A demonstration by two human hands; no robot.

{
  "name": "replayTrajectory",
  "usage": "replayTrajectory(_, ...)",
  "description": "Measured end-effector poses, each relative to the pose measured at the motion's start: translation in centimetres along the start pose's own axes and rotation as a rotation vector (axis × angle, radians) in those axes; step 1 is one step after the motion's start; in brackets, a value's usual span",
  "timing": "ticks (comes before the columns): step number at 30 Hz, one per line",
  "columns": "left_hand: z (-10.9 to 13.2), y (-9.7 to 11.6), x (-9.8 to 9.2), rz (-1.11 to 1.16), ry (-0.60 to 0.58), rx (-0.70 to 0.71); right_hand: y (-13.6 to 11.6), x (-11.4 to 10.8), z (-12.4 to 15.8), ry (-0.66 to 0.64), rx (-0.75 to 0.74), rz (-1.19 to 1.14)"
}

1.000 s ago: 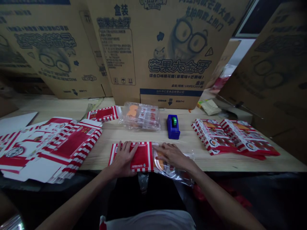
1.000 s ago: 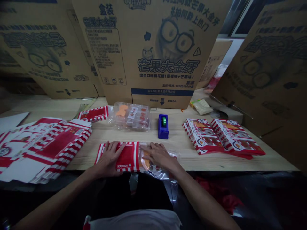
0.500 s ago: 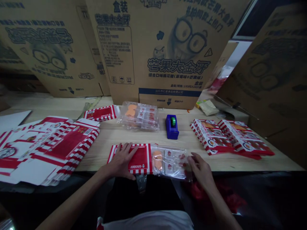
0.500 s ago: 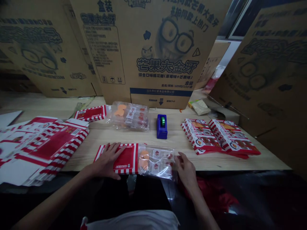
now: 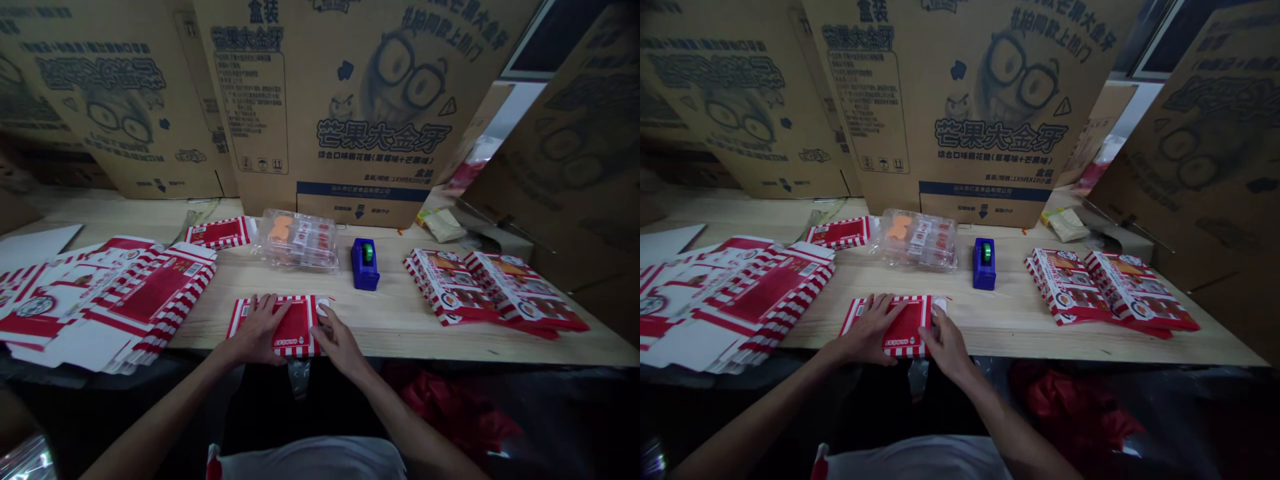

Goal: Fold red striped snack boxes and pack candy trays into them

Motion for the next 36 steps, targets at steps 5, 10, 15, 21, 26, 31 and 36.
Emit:
replayTrajectory(5, 0.2, -0.8, -1.7, -0.015, 0.275, -0.189, -0.8, -1.8, 0.7, 0.313, -0.072, 0.027)
replayTrajectory(10, 1.4, 2.4, -3.1, 0.089, 0.467, -0.434, -1.5, -1.4, 1.1, 0.38, -0.025, -0.236)
replayTrajectory(15, 2.9, 4.6, -0.4, 0.588, 0.436, -0.428, -0.9, -1.5, 1.0, 0.297, 0.115, -0.376)
replayTrajectory(21, 4.9, 5.0, 2.5, 1.027, 0.364, -0.448, 0.2, -3.0, 3.2, 0.123, 0.158, -0.255)
replayTrajectory(26, 5.6, 6.1, 3.3, 1.289, 0.292, -0.439, 1.5, -3.2, 4.3, 0.12, 0.114, -0.168)
replayTrajectory(31, 5.6, 5.6, 3.3, 1.229, 0.297, -0.478, 1.1, -3.4, 3.7, 0.104, 0.029, 0.023)
replayTrajectory(36, 5.2, 4.9, 3.0, 1.144, 0.319, -0.463, 0.2, -3.1, 2.9, 0.039, -0.053, 0.093)
Point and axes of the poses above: each hand's wrist, its own z-axis away from the middle knuckle, its own x-axis out of the palm, y = z × x, the point moved 5 cm from there along -z, towards the middle knuckle, and after that the axes turned 8 degrees about y, right-handed, at the moved point
